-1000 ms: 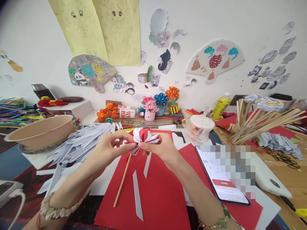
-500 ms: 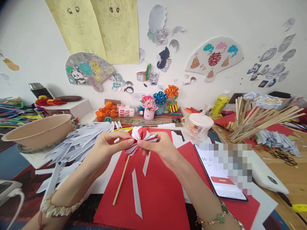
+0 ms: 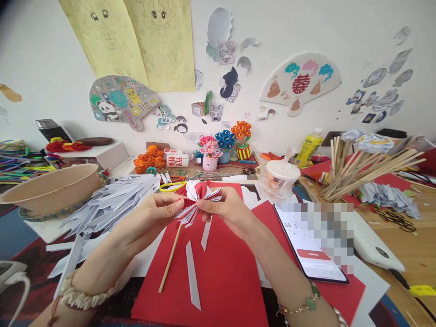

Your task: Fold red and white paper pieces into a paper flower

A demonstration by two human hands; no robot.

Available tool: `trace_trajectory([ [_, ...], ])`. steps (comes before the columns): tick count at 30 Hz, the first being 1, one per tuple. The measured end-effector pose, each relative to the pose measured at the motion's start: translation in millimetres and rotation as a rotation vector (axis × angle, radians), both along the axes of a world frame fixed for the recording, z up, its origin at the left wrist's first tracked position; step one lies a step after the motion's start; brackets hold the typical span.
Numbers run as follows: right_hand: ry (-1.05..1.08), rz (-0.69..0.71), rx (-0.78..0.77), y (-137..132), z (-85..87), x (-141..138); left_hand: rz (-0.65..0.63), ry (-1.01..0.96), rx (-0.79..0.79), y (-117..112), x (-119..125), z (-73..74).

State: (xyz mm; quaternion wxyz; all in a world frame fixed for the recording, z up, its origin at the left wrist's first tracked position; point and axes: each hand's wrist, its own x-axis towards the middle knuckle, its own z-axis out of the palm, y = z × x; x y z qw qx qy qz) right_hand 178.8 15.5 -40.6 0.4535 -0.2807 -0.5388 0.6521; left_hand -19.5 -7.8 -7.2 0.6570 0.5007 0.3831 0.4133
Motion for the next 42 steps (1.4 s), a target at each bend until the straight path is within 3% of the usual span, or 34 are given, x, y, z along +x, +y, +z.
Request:
trace_trajectory([
  [4,0.013,-0.005,-0.009,-0.5,-0.4,-1.1,-0.025,-0.007,0.007,0.2,0.3,-0.5],
  [12,0.038,-0.089,0.021,-3.2,1.5,-3.6,0.193,0.060,0.095,-1.5,6.1,1.8],
  [20,0.106,-0.021,-0.019,-2.6,-2.9,-4.8,-0.017,0.007,0.017,-3.0,3.1,1.9],
  [29,0.072,-0.299,0.135,-5.7,0.4,-9.0,0.167,0.244,0.169,-7.2,3.3,6.0],
  [33,0.008,-0.335,0.242,-6.6,0.3,-10.8,0.296,0.292,0.234,-9.0,3.8,4.6],
  [38,-0.110,-0.397,0.335,-7.4,2.3,-11.2,0.463,0.407,0.427,-7.4,4.6,4.7],
  [42,-0.071,-0.343,0.300,-7.0,2.9,-10.9,0.402,0.399,0.434,-6.4,6.0,5.8],
])
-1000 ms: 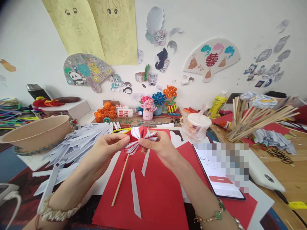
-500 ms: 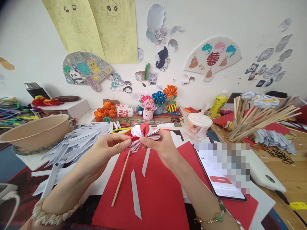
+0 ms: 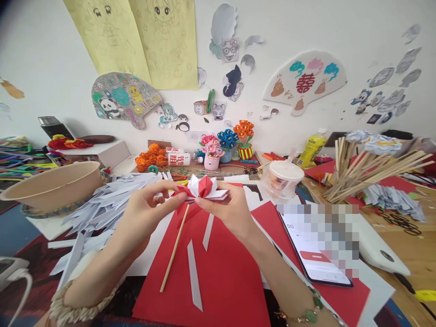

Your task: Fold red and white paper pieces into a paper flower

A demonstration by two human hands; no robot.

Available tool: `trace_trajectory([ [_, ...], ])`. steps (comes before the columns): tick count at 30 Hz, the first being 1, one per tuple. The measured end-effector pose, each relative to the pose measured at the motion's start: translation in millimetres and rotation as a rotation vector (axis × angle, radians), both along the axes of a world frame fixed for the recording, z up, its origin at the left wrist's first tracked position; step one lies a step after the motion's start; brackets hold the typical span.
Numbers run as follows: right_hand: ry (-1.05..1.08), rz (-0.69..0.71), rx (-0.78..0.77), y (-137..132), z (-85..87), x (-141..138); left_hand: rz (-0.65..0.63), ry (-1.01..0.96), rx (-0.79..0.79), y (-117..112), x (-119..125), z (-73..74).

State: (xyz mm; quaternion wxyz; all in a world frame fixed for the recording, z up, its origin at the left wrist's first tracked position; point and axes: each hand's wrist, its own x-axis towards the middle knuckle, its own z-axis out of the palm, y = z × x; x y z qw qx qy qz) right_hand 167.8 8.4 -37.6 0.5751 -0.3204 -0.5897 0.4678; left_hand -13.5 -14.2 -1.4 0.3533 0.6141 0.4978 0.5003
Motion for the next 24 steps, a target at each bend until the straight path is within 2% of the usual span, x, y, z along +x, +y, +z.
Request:
trace_trajectory([
  [6,0.104,0.145,-0.116,1.2,-4.2,2.3,-0.130,-0.123,-0.154,1.4,-3.1,1.9],
  [11,0.135,0.261,-0.179,1.1,-4.8,3.4,-0.254,-0.205,-0.223,3.1,-10.4,6.2],
  [18,0.139,0.272,-0.225,0.7,-2.8,2.6,-0.203,-0.138,-0.218,2.1,-11.3,7.6],
  [24,0.149,0.281,-0.256,0.7,-1.7,2.7,-0.234,-0.153,-0.227,0.9,-12.4,9.0],
])
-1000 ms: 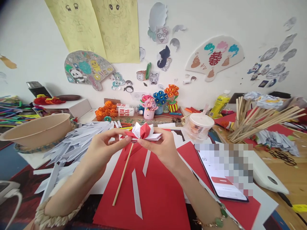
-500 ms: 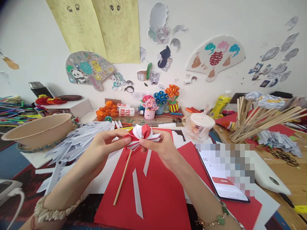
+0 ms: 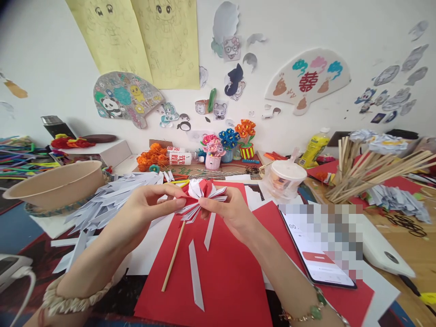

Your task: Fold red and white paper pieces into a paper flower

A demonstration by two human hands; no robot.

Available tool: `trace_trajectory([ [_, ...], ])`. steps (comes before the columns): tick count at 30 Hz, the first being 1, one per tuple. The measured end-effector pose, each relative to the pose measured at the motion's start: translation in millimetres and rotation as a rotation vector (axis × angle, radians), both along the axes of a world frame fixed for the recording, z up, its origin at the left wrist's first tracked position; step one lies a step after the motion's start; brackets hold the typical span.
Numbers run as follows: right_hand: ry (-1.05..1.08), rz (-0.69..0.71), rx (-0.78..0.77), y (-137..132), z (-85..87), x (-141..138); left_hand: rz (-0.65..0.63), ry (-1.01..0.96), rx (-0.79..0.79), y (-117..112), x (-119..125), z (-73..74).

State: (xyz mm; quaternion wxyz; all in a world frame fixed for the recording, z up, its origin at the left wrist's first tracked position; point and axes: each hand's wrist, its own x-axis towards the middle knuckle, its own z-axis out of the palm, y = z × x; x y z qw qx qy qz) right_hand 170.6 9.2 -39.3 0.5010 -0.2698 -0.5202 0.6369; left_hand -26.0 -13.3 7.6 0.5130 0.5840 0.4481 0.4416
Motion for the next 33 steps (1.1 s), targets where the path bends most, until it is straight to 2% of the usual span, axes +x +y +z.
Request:
trace_trajectory([
  [9,-0.010,0.037,0.011,0.7,-0.9,2.2,-0.025,-0.059,0.061,0.4,1.6,-1.2],
  [16,0.008,0.077,0.046,0.8,0.3,3.2,-0.127,-0.148,-0.056,-2.0,2.1,-1.9],
  [23,-0.012,-0.061,0.137,-0.7,-0.6,-0.6,0.020,-0.051,-0.003,-1.2,4.5,-3.2],
  [29,-0.039,-0.044,0.143,-0.6,-1.0,-0.9,-0.025,-0.098,0.011,-1.6,4.6,-2.8],
  [33,-0.012,-0.129,0.147,-0.5,-2.4,-1.2,0.042,0.082,0.052,-2.0,4.3,0.0],
])
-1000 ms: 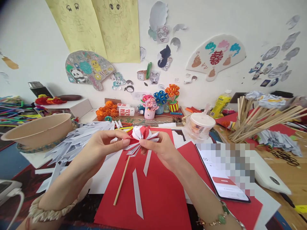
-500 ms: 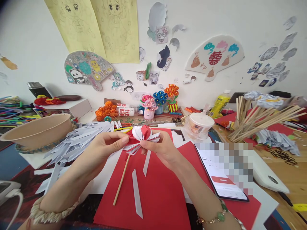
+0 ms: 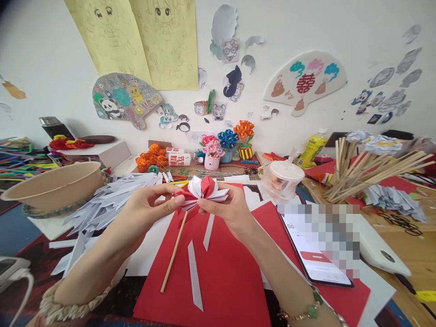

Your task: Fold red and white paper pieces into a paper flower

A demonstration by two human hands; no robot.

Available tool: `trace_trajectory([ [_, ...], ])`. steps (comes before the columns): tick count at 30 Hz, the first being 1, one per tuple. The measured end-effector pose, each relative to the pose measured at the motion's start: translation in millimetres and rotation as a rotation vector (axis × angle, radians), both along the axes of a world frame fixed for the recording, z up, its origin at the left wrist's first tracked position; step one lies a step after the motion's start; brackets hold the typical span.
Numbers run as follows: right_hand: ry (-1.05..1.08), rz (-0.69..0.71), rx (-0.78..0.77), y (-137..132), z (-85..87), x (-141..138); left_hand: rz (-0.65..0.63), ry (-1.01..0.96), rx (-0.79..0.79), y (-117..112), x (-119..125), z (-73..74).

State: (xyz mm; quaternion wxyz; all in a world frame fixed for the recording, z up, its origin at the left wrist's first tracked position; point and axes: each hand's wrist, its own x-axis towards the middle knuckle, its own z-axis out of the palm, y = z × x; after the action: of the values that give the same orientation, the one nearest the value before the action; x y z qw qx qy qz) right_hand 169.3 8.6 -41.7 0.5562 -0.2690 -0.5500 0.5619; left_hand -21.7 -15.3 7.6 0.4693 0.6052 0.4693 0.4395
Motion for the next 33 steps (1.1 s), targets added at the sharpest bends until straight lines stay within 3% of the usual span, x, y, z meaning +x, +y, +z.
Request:
trace_trajectory([
  [3,-0.006,-0.050,-0.002,-1.2,0.2,-1.6,0.065,0.105,0.047,0.0,0.6,0.7],
  [7,-0.017,-0.048,-0.003,-2.5,0.6,-2.8,0.007,0.065,-0.025,0.2,0.5,-0.1],
  [15,-0.053,0.181,-0.023,3.1,-0.2,3.7,-0.082,-0.004,-0.059,1.1,-7.0,7.6],
  [22,-0.088,0.302,-0.100,0.0,2.0,6.4,-0.289,-0.015,-0.179,6.0,-18.0,11.3],
  [29,-0.009,0.388,-0.158,-1.2,-1.9,2.1,-0.374,0.106,0.010,3.2,-15.4,14.1],
  [33,0.054,0.439,-0.170,-2.2,-3.3,-0.7,-0.345,0.035,0.081,0.3,-13.4,11.3],
])
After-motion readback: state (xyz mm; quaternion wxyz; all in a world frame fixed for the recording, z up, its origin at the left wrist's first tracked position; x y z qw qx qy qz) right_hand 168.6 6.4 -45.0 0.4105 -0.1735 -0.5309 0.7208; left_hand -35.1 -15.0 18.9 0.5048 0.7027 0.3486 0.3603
